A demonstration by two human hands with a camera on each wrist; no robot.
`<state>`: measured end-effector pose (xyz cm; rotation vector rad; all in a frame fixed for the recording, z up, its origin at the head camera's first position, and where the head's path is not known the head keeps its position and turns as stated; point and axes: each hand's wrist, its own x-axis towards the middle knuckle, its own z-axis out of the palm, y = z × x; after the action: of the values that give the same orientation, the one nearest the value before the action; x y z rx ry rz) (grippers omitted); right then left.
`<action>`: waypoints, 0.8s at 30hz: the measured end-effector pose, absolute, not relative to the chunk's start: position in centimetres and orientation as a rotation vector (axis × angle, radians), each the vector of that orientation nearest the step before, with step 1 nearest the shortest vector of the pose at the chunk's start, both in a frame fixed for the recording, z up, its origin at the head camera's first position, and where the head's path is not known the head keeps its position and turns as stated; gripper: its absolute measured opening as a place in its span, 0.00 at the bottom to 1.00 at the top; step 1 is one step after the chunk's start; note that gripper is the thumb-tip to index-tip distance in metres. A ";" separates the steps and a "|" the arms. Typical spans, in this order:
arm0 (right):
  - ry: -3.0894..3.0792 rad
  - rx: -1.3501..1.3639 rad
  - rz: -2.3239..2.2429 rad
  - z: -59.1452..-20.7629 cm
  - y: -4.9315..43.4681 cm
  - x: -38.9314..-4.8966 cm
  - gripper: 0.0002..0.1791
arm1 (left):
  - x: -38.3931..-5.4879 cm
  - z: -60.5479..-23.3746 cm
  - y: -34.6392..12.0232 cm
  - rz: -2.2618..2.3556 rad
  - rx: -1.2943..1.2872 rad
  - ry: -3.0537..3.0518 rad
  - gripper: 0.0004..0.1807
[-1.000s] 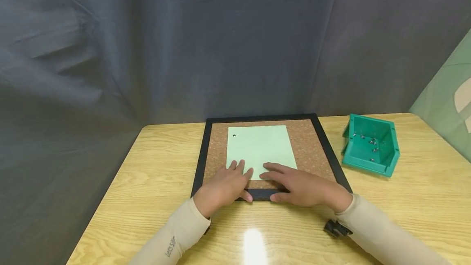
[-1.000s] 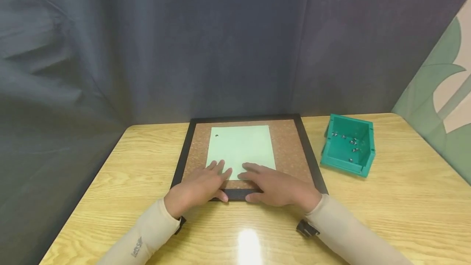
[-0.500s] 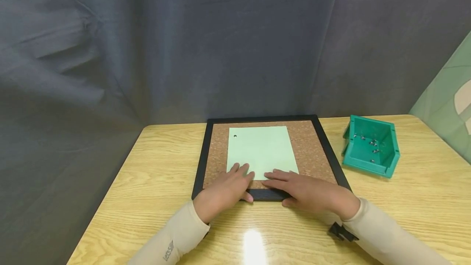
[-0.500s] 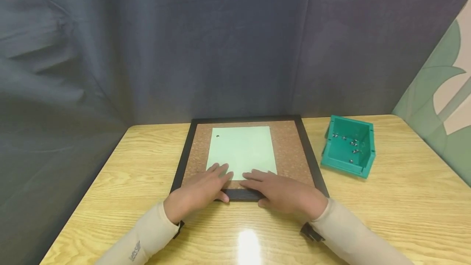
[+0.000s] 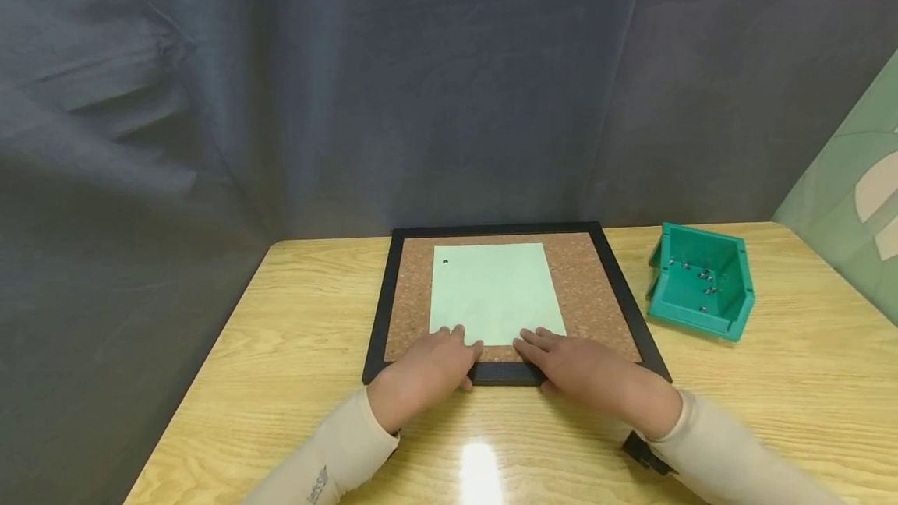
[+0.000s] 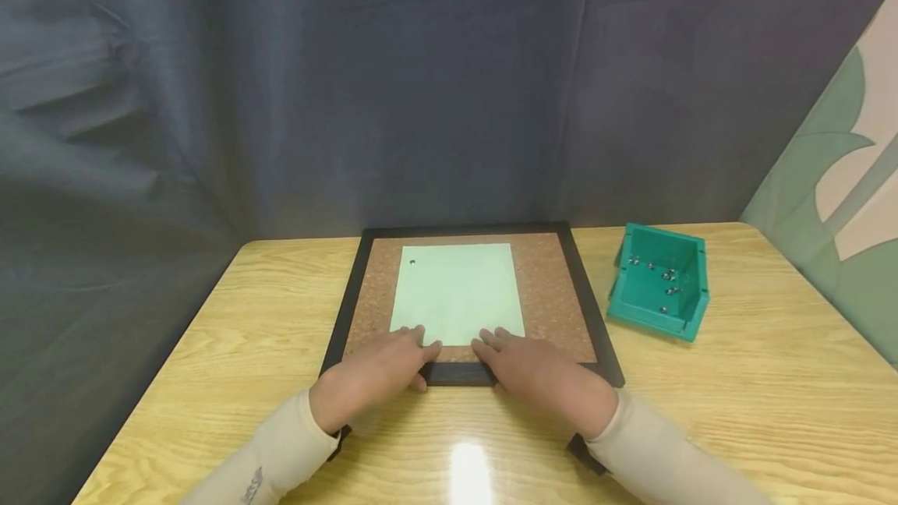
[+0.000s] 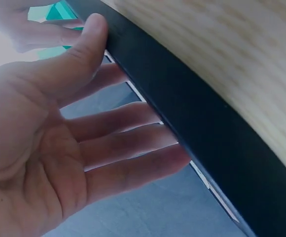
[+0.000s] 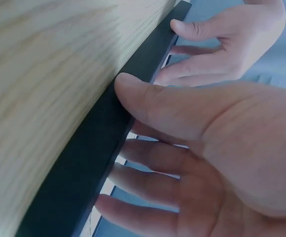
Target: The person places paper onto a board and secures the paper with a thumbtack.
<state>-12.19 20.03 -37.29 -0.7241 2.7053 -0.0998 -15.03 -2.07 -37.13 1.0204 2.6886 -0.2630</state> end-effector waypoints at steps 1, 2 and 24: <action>2.710 -0.726 -0.095 -37.3 19.9 -12.1 0.34 | -15.0 -37.2 -2.1 -0.273 1.034 2.692 0.31; 2.714 -0.732 -0.086 -37.4 19.9 -12.0 0.34 | -15.0 -37.2 -2.1 -0.289 1.056 2.698 0.31; 2.815 -0.812 -0.003 -37.8 20.0 -12.0 0.32 | -15.5 -37.5 -2.3 -0.275 1.147 2.724 0.29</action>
<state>-11.99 19.97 -37.80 -0.8116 2.8148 -0.0025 -15.48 -2.27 -37.55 1.1471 2.7244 -0.2749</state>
